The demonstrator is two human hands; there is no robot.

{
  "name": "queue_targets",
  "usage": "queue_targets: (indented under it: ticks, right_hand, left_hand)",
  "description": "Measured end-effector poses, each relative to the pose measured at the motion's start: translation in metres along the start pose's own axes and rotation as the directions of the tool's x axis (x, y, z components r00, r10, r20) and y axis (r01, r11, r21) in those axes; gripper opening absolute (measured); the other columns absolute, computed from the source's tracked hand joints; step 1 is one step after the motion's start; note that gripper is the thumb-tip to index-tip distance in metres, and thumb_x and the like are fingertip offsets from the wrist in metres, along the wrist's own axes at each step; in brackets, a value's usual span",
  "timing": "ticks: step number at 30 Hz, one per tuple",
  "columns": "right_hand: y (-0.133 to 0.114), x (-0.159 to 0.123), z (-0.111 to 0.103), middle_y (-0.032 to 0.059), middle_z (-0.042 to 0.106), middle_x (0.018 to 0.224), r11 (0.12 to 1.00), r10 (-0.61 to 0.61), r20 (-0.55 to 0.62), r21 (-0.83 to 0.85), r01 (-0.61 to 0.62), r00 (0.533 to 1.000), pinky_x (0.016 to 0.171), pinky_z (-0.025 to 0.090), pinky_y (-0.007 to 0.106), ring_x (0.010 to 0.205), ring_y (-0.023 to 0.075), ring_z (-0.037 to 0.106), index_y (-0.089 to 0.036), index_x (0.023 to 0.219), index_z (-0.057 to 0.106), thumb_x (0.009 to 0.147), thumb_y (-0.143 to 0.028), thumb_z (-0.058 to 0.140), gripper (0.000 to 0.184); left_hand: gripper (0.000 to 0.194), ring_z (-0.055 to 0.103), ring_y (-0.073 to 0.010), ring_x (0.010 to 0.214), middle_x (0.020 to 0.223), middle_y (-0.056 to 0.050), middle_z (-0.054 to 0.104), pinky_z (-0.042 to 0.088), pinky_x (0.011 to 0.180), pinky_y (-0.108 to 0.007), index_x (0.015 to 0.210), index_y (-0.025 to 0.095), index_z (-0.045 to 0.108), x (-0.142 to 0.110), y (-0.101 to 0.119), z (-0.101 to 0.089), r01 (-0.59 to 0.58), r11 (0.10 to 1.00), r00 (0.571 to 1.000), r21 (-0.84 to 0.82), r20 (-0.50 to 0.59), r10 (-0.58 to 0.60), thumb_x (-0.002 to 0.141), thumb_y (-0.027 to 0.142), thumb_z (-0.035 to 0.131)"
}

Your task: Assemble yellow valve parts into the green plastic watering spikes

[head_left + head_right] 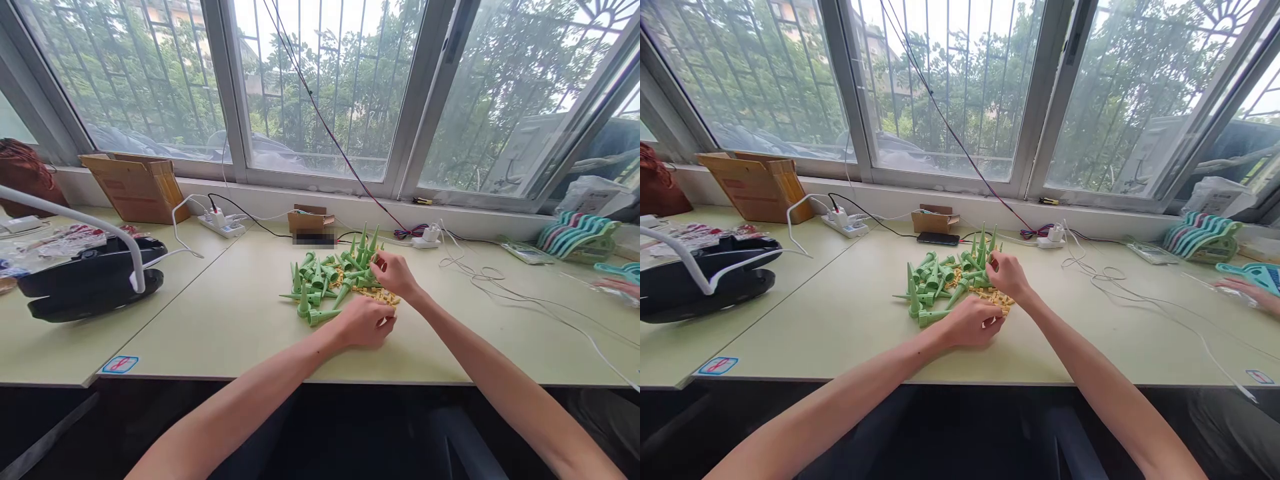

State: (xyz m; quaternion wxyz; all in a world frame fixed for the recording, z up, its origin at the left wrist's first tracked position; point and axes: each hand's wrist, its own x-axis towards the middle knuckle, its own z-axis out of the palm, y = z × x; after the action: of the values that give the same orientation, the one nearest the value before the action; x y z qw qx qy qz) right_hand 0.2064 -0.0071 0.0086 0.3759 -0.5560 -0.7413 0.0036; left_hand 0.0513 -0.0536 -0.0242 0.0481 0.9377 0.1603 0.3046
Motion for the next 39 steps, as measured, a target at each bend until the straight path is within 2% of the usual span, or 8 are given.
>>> queue_targets:
  ticks: [12,17,23,30,36,39]
  right_hand:
    - [-0.01,0.008,0.004,-0.0003,0.061,0.066,0.997,-0.036,-0.059,0.062,0.039,0.998,0.059,0.036,0.023,0.057,0.0124,0.05,-0.019,0.079,0.059,0.085,-0.029,0.051,0.015]
    - [-0.021,0.032,0.017,0.0,0.063,0.068,0.996,-0.057,-0.075,0.068,0.063,0.996,0.06,0.037,0.023,0.058,0.0126,0.053,-0.019,0.078,0.057,0.085,-0.029,0.053,0.013]
    - [-0.032,0.074,0.034,0.0026,0.065,0.068,0.999,-0.027,-0.128,-0.022,0.025,0.991,0.063,0.037,0.024,0.061,0.0141,0.055,-0.019,0.071,0.056,0.087,-0.027,0.051,0.019]
    - [-0.031,0.107,0.059,0.0081,0.068,0.075,0.99,0.012,-0.031,-0.137,-0.016,0.999,0.064,0.038,0.026,0.069,0.0174,0.059,-0.017,0.073,0.06,0.091,-0.024,0.05,0.022]
    - [-0.031,0.117,0.074,0.0135,0.068,0.085,0.96,0.104,0.099,-0.271,-0.074,0.99,0.064,0.042,0.028,0.078,0.022,0.063,-0.015,0.083,0.066,0.093,-0.023,0.049,0.021]
    - [-0.03,0.118,0.078,0.015,0.068,0.086,0.954,0.124,0.132,-0.287,-0.082,0.983,0.065,0.043,0.028,0.078,0.0228,0.064,-0.014,0.084,0.067,0.093,-0.021,0.05,0.02]
  left_hand:
    - [0.026,0.051,-0.0113,0.052,0.056,0.0,0.056,0.033,0.055,-0.026,0.06,0.017,0.053,0.001,0.003,-0.003,0.022,0.999,0.998,0.048,0.056,-0.024,0.085,0.019,0.048]
    - [0.025,0.052,-0.0116,0.052,0.057,0.0,0.058,0.034,0.055,-0.026,0.062,0.017,0.055,0.001,0.003,-0.004,0.021,0.999,0.997,0.048,0.076,-0.025,0.086,0.019,0.048]
    - [0.025,0.05,-0.0111,0.05,0.056,-0.001,0.058,0.03,0.052,-0.026,0.061,0.017,0.055,0.001,0.003,-0.006,0.023,0.999,0.995,0.044,0.093,-0.027,0.085,0.018,0.048]
    - [0.025,0.05,-0.0106,0.05,0.057,0.0,0.058,0.031,0.051,-0.025,0.061,0.017,0.054,0.0,0.003,-0.006,0.022,0.999,0.996,0.023,0.085,-0.024,0.085,0.017,0.048]
    - [0.022,0.052,-0.0116,0.051,0.057,-0.001,0.058,0.033,0.052,-0.025,0.064,0.017,0.057,0.0,0.004,-0.005,0.023,1.0,0.996,0.017,0.081,-0.024,0.085,0.016,0.048]
    - [0.019,0.055,-0.0127,0.053,0.06,-0.001,0.06,0.035,0.053,-0.026,0.07,0.017,0.06,0.0,0.004,-0.005,0.019,1.0,0.997,0.011,0.077,-0.02,0.085,0.016,0.048]
